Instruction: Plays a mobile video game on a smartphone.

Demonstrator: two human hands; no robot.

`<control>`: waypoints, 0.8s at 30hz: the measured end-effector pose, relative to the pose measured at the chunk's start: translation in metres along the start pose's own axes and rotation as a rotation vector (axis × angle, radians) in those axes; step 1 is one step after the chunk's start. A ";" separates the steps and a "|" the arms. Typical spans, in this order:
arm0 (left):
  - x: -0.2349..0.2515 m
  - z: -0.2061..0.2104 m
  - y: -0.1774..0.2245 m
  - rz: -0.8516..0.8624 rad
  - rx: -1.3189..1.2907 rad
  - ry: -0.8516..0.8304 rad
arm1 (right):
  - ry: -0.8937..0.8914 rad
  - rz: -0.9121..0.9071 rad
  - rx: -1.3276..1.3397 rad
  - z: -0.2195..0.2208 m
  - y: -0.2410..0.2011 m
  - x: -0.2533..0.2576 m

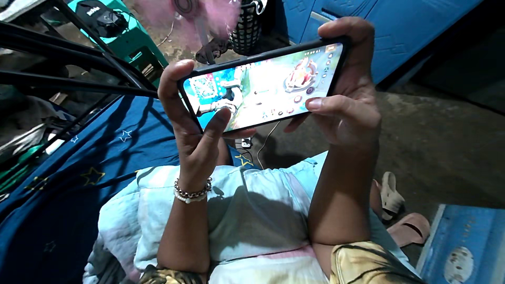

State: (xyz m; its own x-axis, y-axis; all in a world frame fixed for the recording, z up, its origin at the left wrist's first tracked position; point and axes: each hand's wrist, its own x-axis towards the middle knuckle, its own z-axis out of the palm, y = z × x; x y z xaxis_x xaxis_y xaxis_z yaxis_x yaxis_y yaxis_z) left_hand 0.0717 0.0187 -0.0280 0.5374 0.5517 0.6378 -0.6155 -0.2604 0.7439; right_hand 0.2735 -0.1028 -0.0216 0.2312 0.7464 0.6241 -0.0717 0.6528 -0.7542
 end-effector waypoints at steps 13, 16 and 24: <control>0.001 0.000 -0.002 0.034 0.032 0.007 | -0.010 -0.019 -0.013 -0.001 0.000 0.000; 0.001 0.000 -0.001 0.039 0.055 0.008 | -0.008 -0.023 -0.011 -0.001 0.001 0.000; 0.002 -0.001 -0.002 0.058 0.068 0.003 | -0.007 -0.012 0.006 0.000 0.000 0.000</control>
State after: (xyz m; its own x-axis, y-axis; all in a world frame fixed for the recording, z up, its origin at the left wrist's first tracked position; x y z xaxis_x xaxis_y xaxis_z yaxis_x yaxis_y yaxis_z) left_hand 0.0735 0.0207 -0.0289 0.5005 0.5364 0.6796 -0.6049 -0.3450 0.7177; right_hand 0.2737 -0.1028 -0.0218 0.2248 0.7396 0.6344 -0.0746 0.6622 -0.7456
